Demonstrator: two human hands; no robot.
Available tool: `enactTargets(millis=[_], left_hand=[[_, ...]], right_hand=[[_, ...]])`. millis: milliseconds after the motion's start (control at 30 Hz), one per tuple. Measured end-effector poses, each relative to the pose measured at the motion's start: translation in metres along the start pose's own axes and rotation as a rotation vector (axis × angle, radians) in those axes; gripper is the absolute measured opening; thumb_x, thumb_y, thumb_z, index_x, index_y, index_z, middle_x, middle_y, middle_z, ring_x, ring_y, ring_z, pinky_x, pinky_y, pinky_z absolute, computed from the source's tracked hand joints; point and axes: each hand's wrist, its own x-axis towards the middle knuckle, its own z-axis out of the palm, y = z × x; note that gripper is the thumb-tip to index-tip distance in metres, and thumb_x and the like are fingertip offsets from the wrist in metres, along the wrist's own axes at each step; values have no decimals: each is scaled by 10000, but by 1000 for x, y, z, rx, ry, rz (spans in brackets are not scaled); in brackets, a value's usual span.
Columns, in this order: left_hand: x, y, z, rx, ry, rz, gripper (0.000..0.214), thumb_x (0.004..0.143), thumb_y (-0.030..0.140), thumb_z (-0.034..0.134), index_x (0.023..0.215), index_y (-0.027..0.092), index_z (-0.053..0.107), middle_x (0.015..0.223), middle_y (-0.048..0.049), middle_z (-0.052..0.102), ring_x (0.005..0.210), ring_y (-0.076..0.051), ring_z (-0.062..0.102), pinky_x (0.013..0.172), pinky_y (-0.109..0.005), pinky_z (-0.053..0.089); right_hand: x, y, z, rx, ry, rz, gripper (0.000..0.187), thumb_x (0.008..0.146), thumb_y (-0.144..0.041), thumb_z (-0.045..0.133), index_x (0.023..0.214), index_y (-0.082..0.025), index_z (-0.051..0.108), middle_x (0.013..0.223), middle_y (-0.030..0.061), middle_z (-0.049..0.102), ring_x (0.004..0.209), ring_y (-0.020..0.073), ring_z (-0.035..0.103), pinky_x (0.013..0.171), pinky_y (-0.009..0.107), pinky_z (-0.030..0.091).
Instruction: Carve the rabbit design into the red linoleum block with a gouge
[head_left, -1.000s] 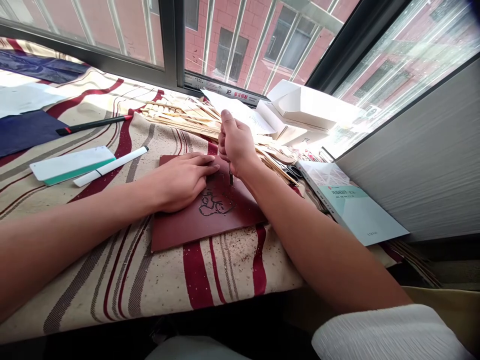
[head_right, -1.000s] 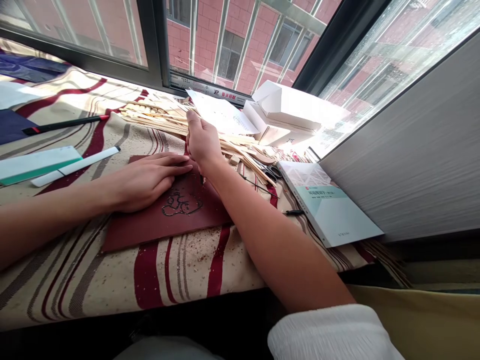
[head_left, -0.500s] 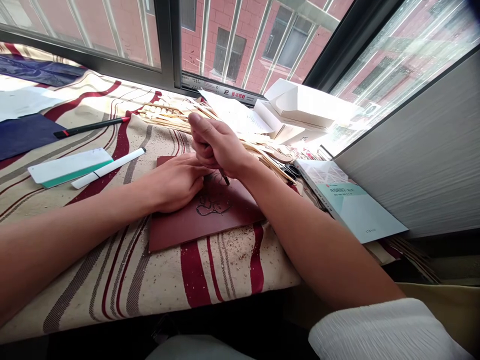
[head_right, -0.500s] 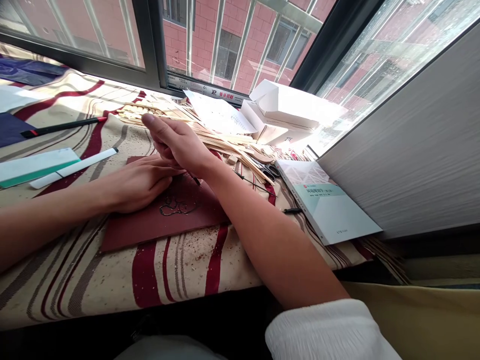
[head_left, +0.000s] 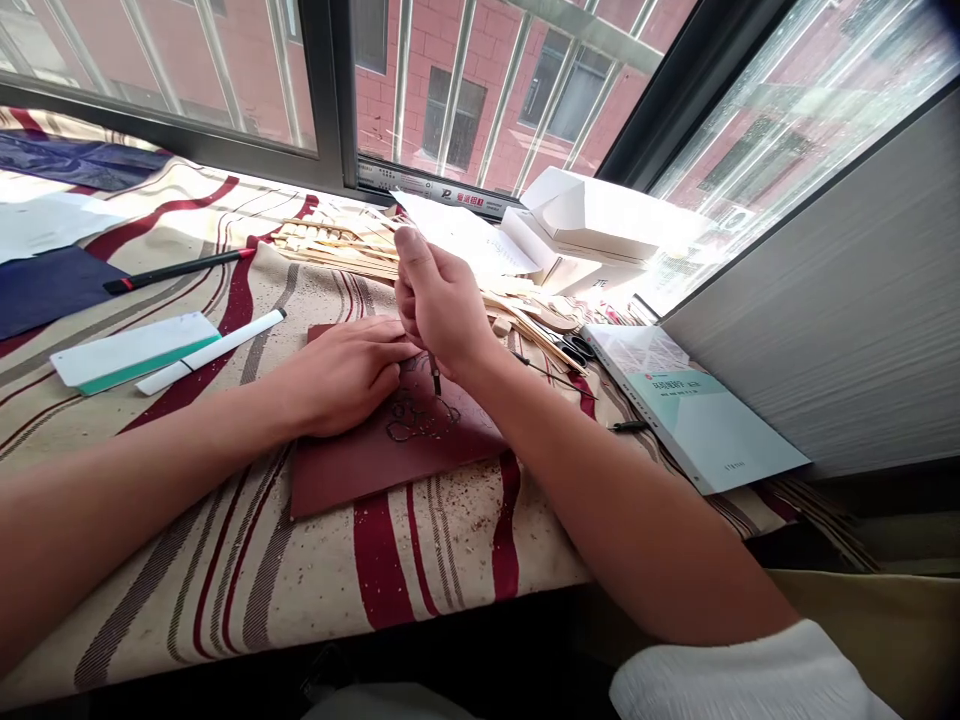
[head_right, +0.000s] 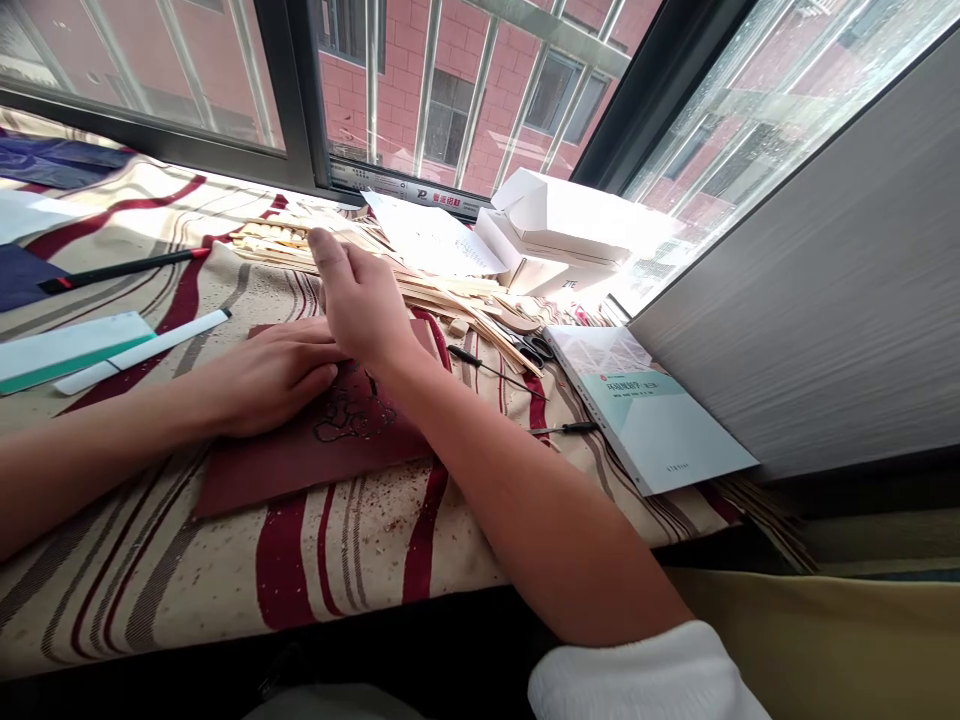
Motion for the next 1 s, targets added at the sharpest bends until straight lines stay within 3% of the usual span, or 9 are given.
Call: enactTargets(millis=[100, 200, 333, 567, 733, 867, 1000], left_hand=[[1, -1, -1, -1, -29, -24, 637, 983, 298, 319, 1498, 142, 660, 1648, -125, 572, 1534, -305, 522, 1326, -505, 362], [4, -2, -3, 2, -89, -65, 677, 998, 333, 298, 1571, 127, 592, 1715, -132, 486, 1599, -308, 443, 1358, -524, 295], [8, -5, -5, 9, -109, -66, 683, 1007, 356, 283, 1580, 136, 583, 1717, -120, 486, 1604, -293, 435, 1359, -517, 291], [9, -9, -3, 16, -102, -56, 696, 1015, 417, 270, 1571, 152, 596, 1695, -109, 516, 1574, -316, 466, 1363, -508, 291], [1, -2, -7, 70, -140, -36, 781, 1036, 602, 279, 1583, 127, 573, 1697, -141, 505, 1574, -361, 447, 1345, -552, 306], [-13, 10, -11, 102, -298, -55, 1078, 960, 856, 310, 1708, 81, 344, 1808, -182, 273, 1680, -402, 243, 1369, -552, 239], [-22, 14, -10, 84, -389, -21, 1257, 873, 974, 318, 1747, 92, 123, 1833, -140, 1, 1715, -395, 61, 1394, -539, 140]], right_hand=[[-2, -11, -1, 48, 86, -131, 610, 1036, -650, 584, 678, -231, 322, 563, -92, 298, 448, 36, 240, 406, 178, 216], [0, -18, -12, 84, 93, -124, 622, 1044, -643, 571, 654, -228, 322, 541, -102, 284, 424, 29, 212, 393, 175, 206], [6, -14, -20, 86, 94, -77, 619, 1048, -599, 593, 635, -231, 314, 521, -111, 256, 418, 34, 180, 382, 178, 187], [8, -11, -15, 140, 106, -7, 605, 1088, -464, 570, 594, -218, 324, 496, -112, 259, 413, 31, 150, 378, 184, 139], [10, -7, -16, 161, 115, 3, 585, 1109, -422, 536, 602, -217, 328, 476, -119, 261, 395, 22, 151, 375, 176, 138], [16, 2, -23, 145, 88, -72, 589, 1075, -508, 579, 615, -229, 338, 485, -117, 279, 383, 28, 211, 367, 182, 192], [19, 7, -25, 141, 134, -125, 583, 1057, -546, 593, 628, -234, 351, 494, -111, 294, 383, 38, 249, 366, 191, 208]])
